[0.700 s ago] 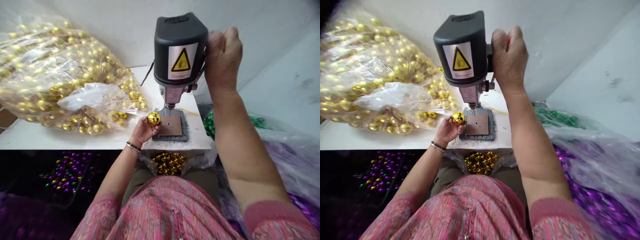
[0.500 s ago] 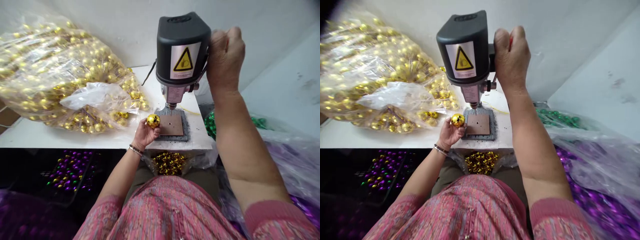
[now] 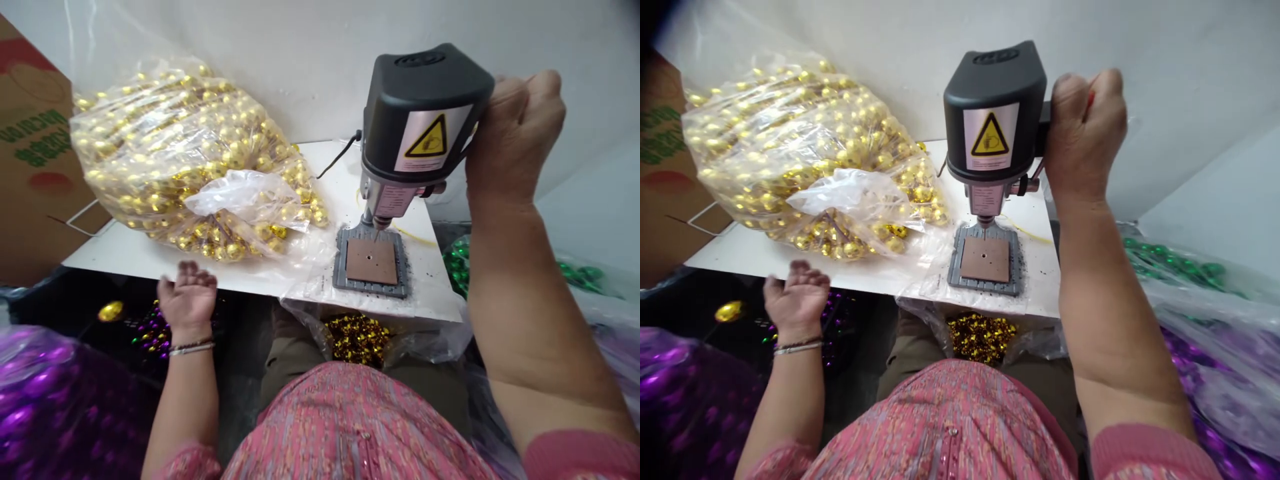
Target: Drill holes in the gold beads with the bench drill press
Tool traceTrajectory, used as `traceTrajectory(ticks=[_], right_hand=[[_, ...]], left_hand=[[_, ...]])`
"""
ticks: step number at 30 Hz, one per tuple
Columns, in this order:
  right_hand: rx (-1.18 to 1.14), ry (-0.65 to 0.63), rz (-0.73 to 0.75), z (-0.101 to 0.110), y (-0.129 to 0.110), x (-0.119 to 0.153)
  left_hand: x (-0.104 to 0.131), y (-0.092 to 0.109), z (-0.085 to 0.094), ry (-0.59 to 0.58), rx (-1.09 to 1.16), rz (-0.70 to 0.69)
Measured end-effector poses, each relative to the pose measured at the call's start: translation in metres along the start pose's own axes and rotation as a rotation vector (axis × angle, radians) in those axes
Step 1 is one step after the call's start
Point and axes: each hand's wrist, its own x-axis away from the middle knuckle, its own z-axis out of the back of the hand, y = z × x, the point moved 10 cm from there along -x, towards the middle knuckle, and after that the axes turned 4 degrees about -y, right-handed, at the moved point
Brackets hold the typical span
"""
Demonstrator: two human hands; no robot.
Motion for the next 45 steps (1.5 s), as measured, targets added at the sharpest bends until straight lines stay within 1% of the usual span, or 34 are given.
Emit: traceTrajectory(ticks=[1,2,4,5,6,7,8,9,10,11,13,15,17,19,20,22,24,27,29,30,31,33,34,36,39,41,43,45], right_hand=[[0.003,0.005,0.000,0.000,0.001,0.000],[0.007,0.008,0.001,0.001,0.001,0.000],[0.017,0.004,-0.006,0.001,0.005,0.000],[0.021,-0.002,-0.007,0.001,0.007,-0.001],[0.024,-0.009,-0.001,0.001,0.009,-0.001],[0.028,-0.019,0.013,0.001,0.010,-0.002],[0.036,-0.028,0.033,0.001,0.010,-0.003],[0.046,-0.038,0.056,0.001,0.011,-0.004],[0.057,-0.048,0.080,0.000,0.012,-0.005],[0.066,-0.056,0.098,0.000,0.013,-0.006],[0.073,-0.067,0.123,-0.002,0.017,-0.009],[0.050,-0.067,0.149,-0.002,0.021,-0.011],[0.013,-0.055,0.179,-0.002,0.021,-0.011],[-0.016,-0.046,0.184,-0.002,0.018,-0.010],[-0.019,-0.045,0.165,-0.002,0.017,-0.009],[-0.008,-0.041,0.091,-0.002,0.014,-0.007],[0.002,-0.032,0.028,-0.001,0.010,-0.003],[-0.001,-0.023,0.008,0.000,0.003,0.000],[-0.006,-0.022,0.010,0.000,0.002,0.001],[-0.010,-0.023,0.012,0.000,0.002,0.001],[-0.014,-0.025,0.015,0.000,0.003,0.001],[-0.018,-0.027,0.021,0.000,0.003,0.001],[-0.018,-0.026,0.021,0.000,0.003,0.002],[-0.011,-0.024,0.018,0.001,0.002,0.002],[0.001,-0.031,0.021,0.000,-0.001,0.001],[0.007,-0.041,0.022,-0.001,-0.002,0.001],[0.010,-0.051,0.012,-0.002,-0.001,0.000],[0.010,-0.060,0.010,-0.003,0.000,0.000]], left_hand=[[-0.002,-0.011,-0.023,-0.063,-0.188,0.027],[-0.003,-0.021,-0.050,-0.133,-0.450,0.013],[0.001,-0.036,-0.117,-0.313,-1.020,-0.201],[0.001,-0.044,-0.142,-0.343,-1.090,-0.250],[-0.001,-0.049,-0.162,-0.363,-1.150,-0.293],[-0.004,-0.053,-0.183,-0.391,-1.356,-0.363],[-0.011,-0.056,-0.196,-0.401,-1.530,-0.392],[-0.020,-0.058,-0.205,-0.416,-1.673,-0.388],[-0.031,-0.058,-0.211,-0.418,-1.774,-0.372],[-0.042,-0.056,-0.214,-0.402,-1.843,-0.343],[-0.061,-0.049,-0.214,-0.315,-1.919,-0.273],[-0.069,-0.051,-0.217,-0.292,-1.948,-0.200],[-0.065,-0.071,-0.221,-0.375,-1.973,-0.085],[-0.051,-0.099,-0.220,-0.480,-1.993,0.051],[-0.044,-0.110,-0.219,-0.511,-1.991,0.089],[-0.030,-0.126,-0.220,-0.556,-1.953,0.082],[-0.021,-0.134,-0.218,-0.585,-1.885,0.053],[-0.012,-0.132,-0.215,-0.639,-1.705,0.020],[-0.004,-0.122,-0.216,-0.695,-1.494,0.005],[0.000,-0.115,-0.215,-0.703,-1.374,0.003],[0.005,-0.107,-0.213,-0.695,-1.251,0.008],[0.016,-0.093,-0.207,-0.637,-1.029,0.020],[0.024,-0.092,-0.205,-0.632,-0.922,0.048],[0.047,-0.103,-0.206,-0.696,-0.694,0.176],[0.091,-0.135,-0.217,-0.830,-0.351,0.457],[0.115,-0.154,-0.225,-0.874,-0.183,0.606],[0.131,-0.171,-0.233,-0.899,-0.130,0.688],[0.138,-0.184,-0.241,-0.925,-0.210,0.682]])
